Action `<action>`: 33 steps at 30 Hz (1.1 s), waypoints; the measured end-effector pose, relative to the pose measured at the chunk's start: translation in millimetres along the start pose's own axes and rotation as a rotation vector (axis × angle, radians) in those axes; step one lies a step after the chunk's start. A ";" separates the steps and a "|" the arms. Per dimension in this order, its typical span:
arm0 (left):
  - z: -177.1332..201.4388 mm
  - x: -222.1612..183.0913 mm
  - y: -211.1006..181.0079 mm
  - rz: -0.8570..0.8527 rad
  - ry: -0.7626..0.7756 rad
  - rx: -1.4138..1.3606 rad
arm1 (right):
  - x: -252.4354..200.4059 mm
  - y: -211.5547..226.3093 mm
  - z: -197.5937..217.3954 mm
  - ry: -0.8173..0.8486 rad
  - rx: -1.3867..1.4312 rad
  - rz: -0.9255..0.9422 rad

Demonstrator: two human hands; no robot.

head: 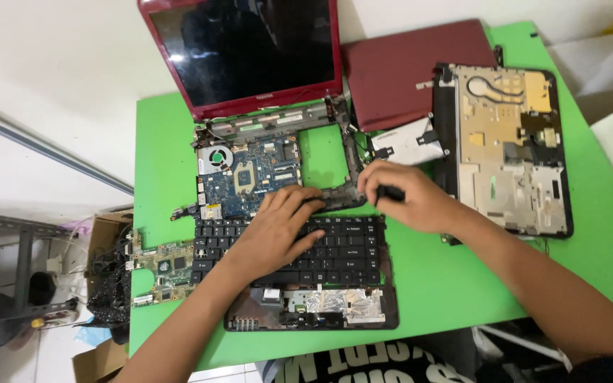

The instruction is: Fitting a keyboard into a laptop chassis and organizing internal components during a repair process.

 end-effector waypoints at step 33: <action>-8.6 -6.8 -15.7 0.095 -0.131 0.306 | 122.2 31.0 108.7 -0.368 -0.035 0.009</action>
Point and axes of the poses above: each hand's wrist, its own x-axis towards the middle knuckle, its own z-axis out of the back of the hand, y = z × x, the point moved 10 cm from there along x, towards the middle knuckle, and after that the axes turned 8 degrees about y, right-handed, at the moved point
